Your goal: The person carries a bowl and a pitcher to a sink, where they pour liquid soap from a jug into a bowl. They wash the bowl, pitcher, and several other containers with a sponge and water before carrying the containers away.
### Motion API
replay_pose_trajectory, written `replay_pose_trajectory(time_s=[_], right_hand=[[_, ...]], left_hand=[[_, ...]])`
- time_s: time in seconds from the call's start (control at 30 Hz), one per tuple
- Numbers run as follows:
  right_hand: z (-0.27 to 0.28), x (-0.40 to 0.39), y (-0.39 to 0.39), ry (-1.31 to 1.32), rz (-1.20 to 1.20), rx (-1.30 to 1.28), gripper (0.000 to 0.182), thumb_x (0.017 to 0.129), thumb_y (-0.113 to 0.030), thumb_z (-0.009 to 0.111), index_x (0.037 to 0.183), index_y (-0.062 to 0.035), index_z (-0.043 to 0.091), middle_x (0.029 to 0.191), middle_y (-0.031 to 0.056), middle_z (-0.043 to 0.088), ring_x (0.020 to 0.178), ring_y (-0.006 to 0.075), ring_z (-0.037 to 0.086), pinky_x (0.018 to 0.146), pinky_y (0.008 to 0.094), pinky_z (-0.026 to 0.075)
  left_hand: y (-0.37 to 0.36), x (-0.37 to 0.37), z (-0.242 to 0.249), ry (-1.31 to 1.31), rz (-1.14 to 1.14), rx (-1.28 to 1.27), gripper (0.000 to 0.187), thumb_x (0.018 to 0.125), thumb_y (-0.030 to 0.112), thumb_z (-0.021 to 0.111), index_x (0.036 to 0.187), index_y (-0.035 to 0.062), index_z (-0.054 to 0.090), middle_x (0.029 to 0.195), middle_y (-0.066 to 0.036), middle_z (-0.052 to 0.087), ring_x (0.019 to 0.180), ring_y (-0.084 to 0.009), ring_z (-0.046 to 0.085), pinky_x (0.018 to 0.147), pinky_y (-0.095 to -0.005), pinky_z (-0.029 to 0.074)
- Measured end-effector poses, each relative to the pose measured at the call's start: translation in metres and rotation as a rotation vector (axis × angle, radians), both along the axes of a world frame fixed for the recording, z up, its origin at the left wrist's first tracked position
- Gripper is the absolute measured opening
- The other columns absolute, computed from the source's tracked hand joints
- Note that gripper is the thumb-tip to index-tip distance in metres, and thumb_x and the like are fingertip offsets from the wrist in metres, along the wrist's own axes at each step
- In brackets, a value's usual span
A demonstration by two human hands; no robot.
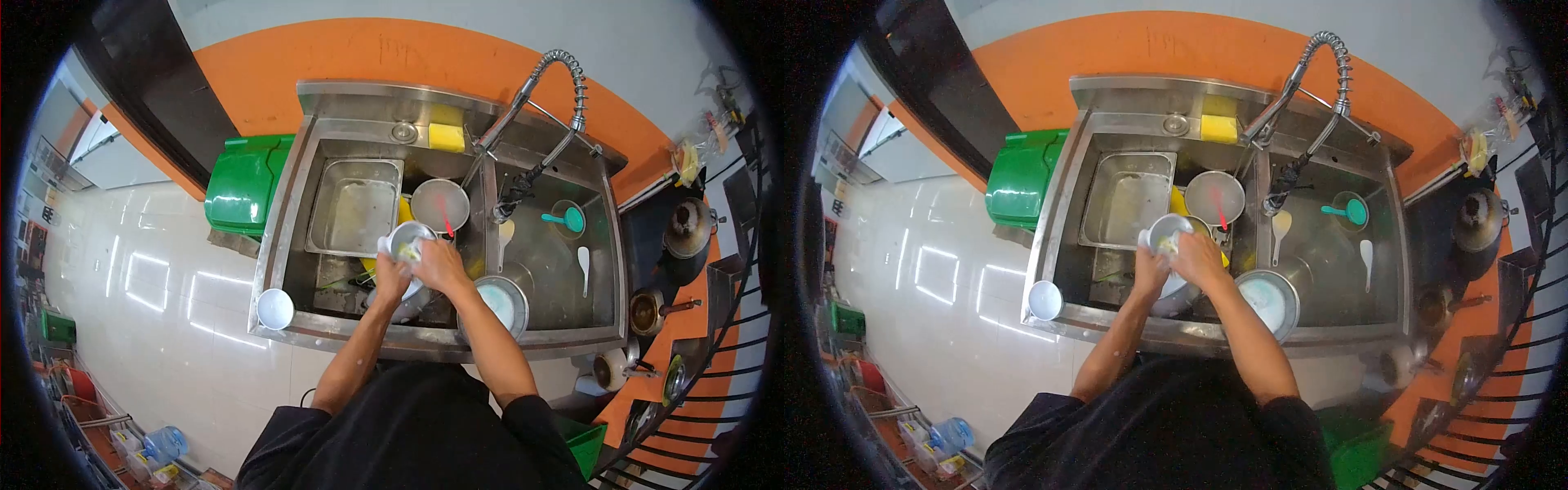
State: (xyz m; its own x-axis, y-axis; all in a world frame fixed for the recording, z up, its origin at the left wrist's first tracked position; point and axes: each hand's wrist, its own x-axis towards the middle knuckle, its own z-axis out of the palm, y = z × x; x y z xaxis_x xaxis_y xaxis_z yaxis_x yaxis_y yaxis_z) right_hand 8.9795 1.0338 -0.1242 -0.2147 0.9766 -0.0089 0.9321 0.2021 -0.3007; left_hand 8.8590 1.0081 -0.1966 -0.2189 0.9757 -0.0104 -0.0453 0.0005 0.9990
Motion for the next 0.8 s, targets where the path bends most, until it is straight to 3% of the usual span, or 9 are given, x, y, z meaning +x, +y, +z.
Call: replay_pose_trajectory(time_s=[0.1,0.2,0.23,0.37,0.47,0.5,0.57,0.7,0.8], right_hand=[[-0.002,0.024,-0.001,0.624,0.130,-0.144,0.027,0.078,-0.020,0.067,0.095,-0.0001,0.064,0.088,0.0234,0.068,0.087,0.0363,0.068,0.075,0.0437,0.052],[-0.019,0.032,-0.005,0.768,-0.239,-0.034,0.030,0.084,-0.022,0.067,0.104,0.0002,0.061,0.083,0.0181,0.070,0.077,0.0316,0.068,0.071,0.0411,0.053],[-0.027,0.028,-0.006,0.666,-0.192,0.041,0.036,0.086,-0.027,0.068,0.108,-0.0006,0.060,0.086,0.0180,0.070,0.077,0.0321,0.069,0.071,0.0411,0.053],[-0.047,0.021,-0.003,0.656,-0.109,-0.017,0.036,0.085,-0.022,0.067,0.114,-0.0021,0.058,0.090,0.0197,0.070,0.085,0.0386,0.069,0.073,0.0432,0.053],[-0.058,0.026,-0.004,0.618,-0.013,0.110,0.043,0.082,-0.015,0.065,0.122,-0.0019,0.057,0.101,0.0263,0.066,0.090,0.0450,0.065,0.077,0.0495,0.052],[-0.057,0.026,-0.007,0.617,-0.010,0.109,0.043,0.082,-0.015,0.065,0.122,-0.0019,0.057,0.101,0.0263,0.066,0.090,0.0450,0.065,0.077,0.0495,0.052],[-0.053,0.022,-0.018,0.423,-0.071,0.230,0.050,0.079,-0.006,0.065,0.127,-0.0050,0.054,0.104,0.0236,0.065,0.092,0.0455,0.064,0.077,0.0501,0.053],[-0.066,0.035,-0.024,0.289,0.125,0.308,0.055,0.079,-0.003,0.066,0.132,-0.0075,0.051,0.107,0.0216,0.064,0.097,0.0436,0.063,0.080,0.0485,0.053],[-0.032,0.034,-0.025,0.422,0.297,0.037,0.054,0.081,-0.004,0.065,0.133,-0.0087,0.051,0.116,0.0227,0.060,0.103,0.0428,0.061,0.086,0.0458,0.053]], left_hand=[[-0.009,-0.004,-0.008,-0.294,-0.005,0.033,0.041,0.080,-0.008,0.044,0.120,-0.0025,0.049,0.107,-0.011,0.063,0.096,-0.0185,0.063,0.083,-0.0340,0.052],[-0.001,-0.016,-0.021,-0.094,0.124,0.054,0.034,0.082,-0.006,0.047,0.115,-0.0042,0.054,0.103,-0.016,0.066,0.092,-0.0189,0.065,0.079,-0.0339,0.053],[-0.004,-0.019,-0.014,0.234,0.094,0.056,0.027,0.085,-0.004,0.048,0.110,-0.0055,0.057,0.097,-0.017,0.067,0.093,-0.0193,0.066,0.080,-0.0372,0.054],[-0.009,-0.011,0.032,0.372,-0.036,-0.146,0.020,0.094,0.007,0.053,0.107,-0.0064,0.059,0.093,-0.018,0.068,0.093,-0.0264,0.068,0.082,-0.0437,0.055],[-0.010,-0.008,0.015,-0.036,-0.154,-0.294,0.038,0.099,0.031,0.056,0.113,-0.0047,0.059,0.101,-0.019,0.068,0.101,-0.0286,0.066,0.088,-0.0465,0.054],[-0.008,-0.006,-0.008,-0.610,-0.166,-0.335,0.046,0.099,0.039,0.053,0.117,-0.0036,0.058,0.106,-0.017,0.067,0.104,-0.0277,0.065,0.089,-0.0440,0.053],[-0.011,-0.005,0.011,-1.202,-0.215,-0.371,0.050,0.101,0.043,0.047,0.125,0.0001,0.056,0.118,-0.010,0.065,0.111,-0.0253,0.061,0.097,-0.0420,0.050],[-0.008,-0.035,-0.017,-1.267,-0.196,-0.336,0.034,0.101,0.027,0.051,0.121,0.0017,0.058,0.117,-0.009,0.066,0.111,-0.0249,0.061,0.099,-0.0437,0.048],[-0.013,-0.044,-0.009,-1.179,-0.093,-0.271,0.028,0.100,0.019,0.053,0.122,0.0014,0.058,0.117,-0.010,0.065,0.111,-0.0232,0.061,0.099,-0.0396,0.048]])
